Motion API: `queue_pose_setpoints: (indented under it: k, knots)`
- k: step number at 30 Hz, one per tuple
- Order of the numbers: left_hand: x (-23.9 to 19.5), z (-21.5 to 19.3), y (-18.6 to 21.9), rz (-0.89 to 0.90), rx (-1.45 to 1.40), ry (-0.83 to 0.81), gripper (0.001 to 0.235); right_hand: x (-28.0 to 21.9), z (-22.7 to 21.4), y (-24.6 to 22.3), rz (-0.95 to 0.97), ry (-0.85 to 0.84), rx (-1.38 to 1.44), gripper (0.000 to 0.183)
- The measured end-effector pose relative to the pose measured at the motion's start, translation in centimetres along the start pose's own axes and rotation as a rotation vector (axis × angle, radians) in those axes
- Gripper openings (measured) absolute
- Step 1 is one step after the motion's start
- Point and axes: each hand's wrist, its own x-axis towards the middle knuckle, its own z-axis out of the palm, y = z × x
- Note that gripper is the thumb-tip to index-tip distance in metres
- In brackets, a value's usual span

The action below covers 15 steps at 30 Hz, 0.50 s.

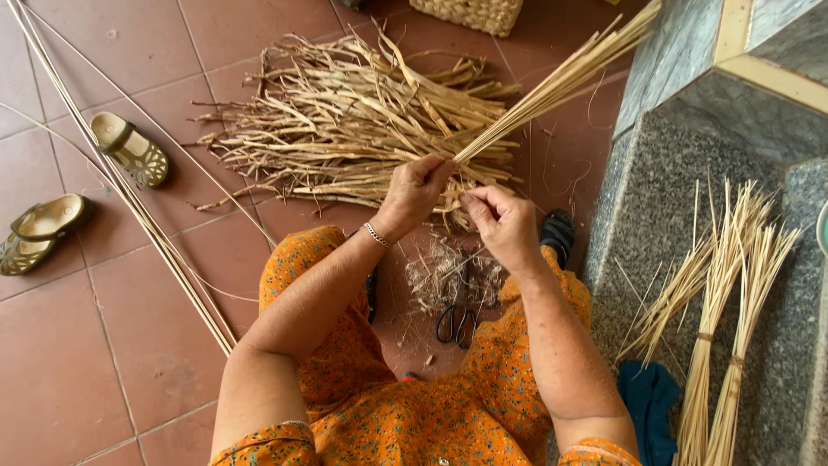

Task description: The person sits on the floor and gathers dried plant fibers into bundles. They align the fibers, separate them, and tie them into neat bundles using a thin strip of material. The finished bundles are placed on the floor beside the work area.

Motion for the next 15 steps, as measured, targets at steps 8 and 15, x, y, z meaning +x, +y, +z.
queue_pose_setpoints:
  k: [8,15]
  knots:
    - [-2.5,0.5,0.4,0.501,0.464,-0.029,0.021,0.3,-1.7,-0.7,0.234,-0.005,0.399,0.027]
    - [-1.1,-0.3,1.0,-0.195,-0.093,-0.208,0.034,0.0,-2.9,-0.6,0.216,-0.044,0.442,0.041]
